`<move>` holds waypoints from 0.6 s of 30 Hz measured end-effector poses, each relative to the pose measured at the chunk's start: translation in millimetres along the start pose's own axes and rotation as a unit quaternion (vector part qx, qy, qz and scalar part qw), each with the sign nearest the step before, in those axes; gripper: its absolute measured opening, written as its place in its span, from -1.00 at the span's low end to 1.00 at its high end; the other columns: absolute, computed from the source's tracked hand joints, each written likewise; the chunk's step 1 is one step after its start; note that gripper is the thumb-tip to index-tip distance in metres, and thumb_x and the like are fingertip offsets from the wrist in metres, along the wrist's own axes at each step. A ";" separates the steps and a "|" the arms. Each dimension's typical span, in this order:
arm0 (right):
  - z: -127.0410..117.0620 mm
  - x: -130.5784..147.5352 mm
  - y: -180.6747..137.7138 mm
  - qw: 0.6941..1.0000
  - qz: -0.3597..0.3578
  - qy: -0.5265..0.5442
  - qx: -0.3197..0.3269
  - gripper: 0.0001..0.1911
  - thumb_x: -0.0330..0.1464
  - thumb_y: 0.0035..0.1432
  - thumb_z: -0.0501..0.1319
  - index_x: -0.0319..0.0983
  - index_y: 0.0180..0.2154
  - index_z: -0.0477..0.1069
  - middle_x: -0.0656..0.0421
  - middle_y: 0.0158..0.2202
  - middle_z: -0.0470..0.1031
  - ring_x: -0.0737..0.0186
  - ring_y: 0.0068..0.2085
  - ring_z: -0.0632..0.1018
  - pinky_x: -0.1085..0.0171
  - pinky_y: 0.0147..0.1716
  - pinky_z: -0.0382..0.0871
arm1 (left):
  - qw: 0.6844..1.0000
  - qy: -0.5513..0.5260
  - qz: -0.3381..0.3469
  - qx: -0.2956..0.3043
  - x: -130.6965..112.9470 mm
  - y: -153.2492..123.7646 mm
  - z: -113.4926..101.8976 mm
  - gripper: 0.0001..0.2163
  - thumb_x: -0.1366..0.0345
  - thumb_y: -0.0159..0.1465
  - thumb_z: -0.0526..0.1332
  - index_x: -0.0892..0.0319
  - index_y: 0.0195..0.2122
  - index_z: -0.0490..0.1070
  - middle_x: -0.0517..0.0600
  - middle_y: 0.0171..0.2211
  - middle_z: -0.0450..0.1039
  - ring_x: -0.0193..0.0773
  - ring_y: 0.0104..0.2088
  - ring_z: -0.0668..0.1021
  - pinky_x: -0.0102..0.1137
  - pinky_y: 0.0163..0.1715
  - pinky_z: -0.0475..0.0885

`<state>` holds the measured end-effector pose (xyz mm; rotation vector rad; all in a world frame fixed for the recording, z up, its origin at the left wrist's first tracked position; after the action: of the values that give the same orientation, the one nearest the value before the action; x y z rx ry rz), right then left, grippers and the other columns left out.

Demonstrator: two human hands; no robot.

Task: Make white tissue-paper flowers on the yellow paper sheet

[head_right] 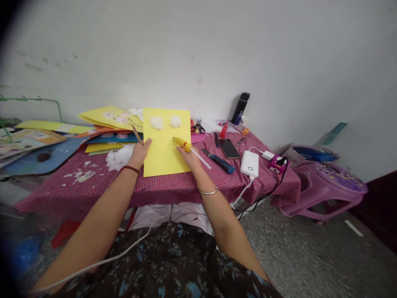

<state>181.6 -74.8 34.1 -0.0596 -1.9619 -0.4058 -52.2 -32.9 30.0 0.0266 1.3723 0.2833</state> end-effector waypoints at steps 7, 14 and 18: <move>-3.8 -4.8 4.0 0.999 0.003 0.012 -0.032 -0.61 -0.10 0.10 0.21 -0.30 -0.22 0.47 0.09 -0.40 0.52 0.17 -0.38 0.54 0.24 -0.39 0.44 | 1.000 -0.005 -0.005 0.002 0.4 0.6 -0.1 -0.66 0.11 0.08 0.38 0.32 -0.30 0.49 0.11 -0.42 0.60 -0.08 -0.31 0.65 -0.29 -0.27 0.57; -1.9 -6.5 2.3 1.000 -0.002 -0.014 -0.013 -0.65 -0.10 0.07 0.23 -0.26 -0.29 0.46 0.10 -0.39 0.53 0.19 -0.41 0.51 0.27 -0.42 0.40 | 0.999 -0.008 -0.009 -0.033 -1.1 0.6 -2.3 -0.72 0.14 0.13 0.34 0.29 -0.32 0.47 0.12 -0.43 0.59 -0.05 -0.29 0.65 -0.28 -0.27 0.57; 1.9 -4.3 1.4 1.000 -0.014 -0.026 0.010 -0.66 -0.10 0.06 0.24 -0.25 -0.27 0.46 0.13 -0.38 0.55 0.25 -0.43 0.49 0.30 -0.42 0.37 | 0.999 -0.013 -0.010 -0.028 -2.2 -0.7 -0.5 -0.73 0.16 0.12 0.35 0.30 -0.33 0.48 0.12 -0.42 0.59 -0.06 -0.28 0.65 -0.28 -0.25 0.57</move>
<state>182.1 -72.3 29.9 -0.0308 -2.0190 -0.4056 -52.9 -34.1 31.9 -0.0299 1.3370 0.3032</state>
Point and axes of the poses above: each hand's wrist, its own y-axis towards the middle knuckle, its own z-axis out of the palm, x = y × z, the point moved 3 cm from there along y, towards the middle knuckle
